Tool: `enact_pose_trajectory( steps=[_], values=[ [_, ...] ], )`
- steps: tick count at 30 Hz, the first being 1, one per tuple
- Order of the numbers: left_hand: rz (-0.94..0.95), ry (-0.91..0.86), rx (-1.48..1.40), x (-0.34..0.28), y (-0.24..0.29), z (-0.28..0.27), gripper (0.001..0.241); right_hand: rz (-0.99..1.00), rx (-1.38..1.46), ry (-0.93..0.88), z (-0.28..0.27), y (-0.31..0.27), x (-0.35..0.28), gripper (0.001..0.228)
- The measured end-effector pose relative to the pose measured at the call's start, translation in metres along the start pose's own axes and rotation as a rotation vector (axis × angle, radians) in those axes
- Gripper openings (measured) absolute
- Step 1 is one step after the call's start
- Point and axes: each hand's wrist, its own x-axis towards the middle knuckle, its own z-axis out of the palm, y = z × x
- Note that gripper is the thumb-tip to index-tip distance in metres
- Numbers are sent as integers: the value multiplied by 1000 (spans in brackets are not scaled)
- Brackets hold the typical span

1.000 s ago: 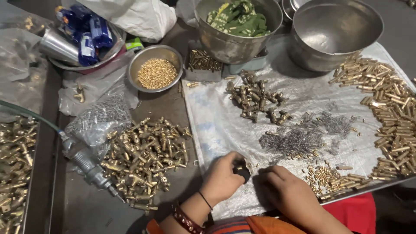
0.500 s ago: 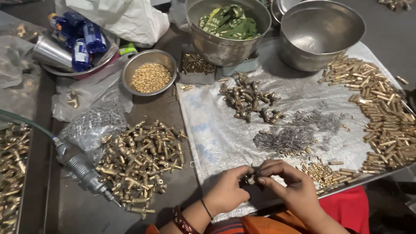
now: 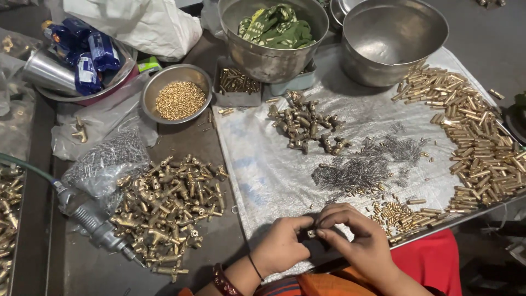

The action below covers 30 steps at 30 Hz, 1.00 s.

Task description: Assembling small metal components into brass valve bodies at a workbench.

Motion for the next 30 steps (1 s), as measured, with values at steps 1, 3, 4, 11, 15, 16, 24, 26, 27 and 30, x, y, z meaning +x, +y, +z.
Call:
enact_pose_trajectory(
  steps=[1, 3, 4, 11, 15, 16, 24, 26, 27, 30],
  values=[
    [-2, -1, -1, 0, 0, 1, 27, 2, 0, 1, -2, -5, 2, 9],
    [-1, -14, -78, 1, 0, 2, 24, -187, -126, -94, -7, -16, 7, 11],
    [-2, -16, -78, 1, 1, 0, 24, -186, -127, -92, -21, -7, 4, 11],
    [-422, 62, -143, 0, 13, -23, 32, 307, -961, 252, -139, 15, -5, 29],
    [-349, -81, 652, 15, 69, -17, 30, 358, -1283, 136, -160, 30, -15, 24],
    [-352, -81, 647, 27, 60, -16, 30, 360, -1284, 130, -157, 29, -15, 24],
    [-386, -101, 271, 48, 49, 4, 44, 541, -829, 318, -127, -8, 1, 24],
    [-444, -160, 116, 41, 41, 4, 37, 509, -576, 290, -110, -3, -6, 24],
    [-492, -208, -33, 38, 39, 1, 33, 459, -320, 261, -101, 0, -7, 23],
    [-294, -200, 3, 35, -3, 5, 28, 475, -46, 98, -56, 5, 1, 21]
  ],
)
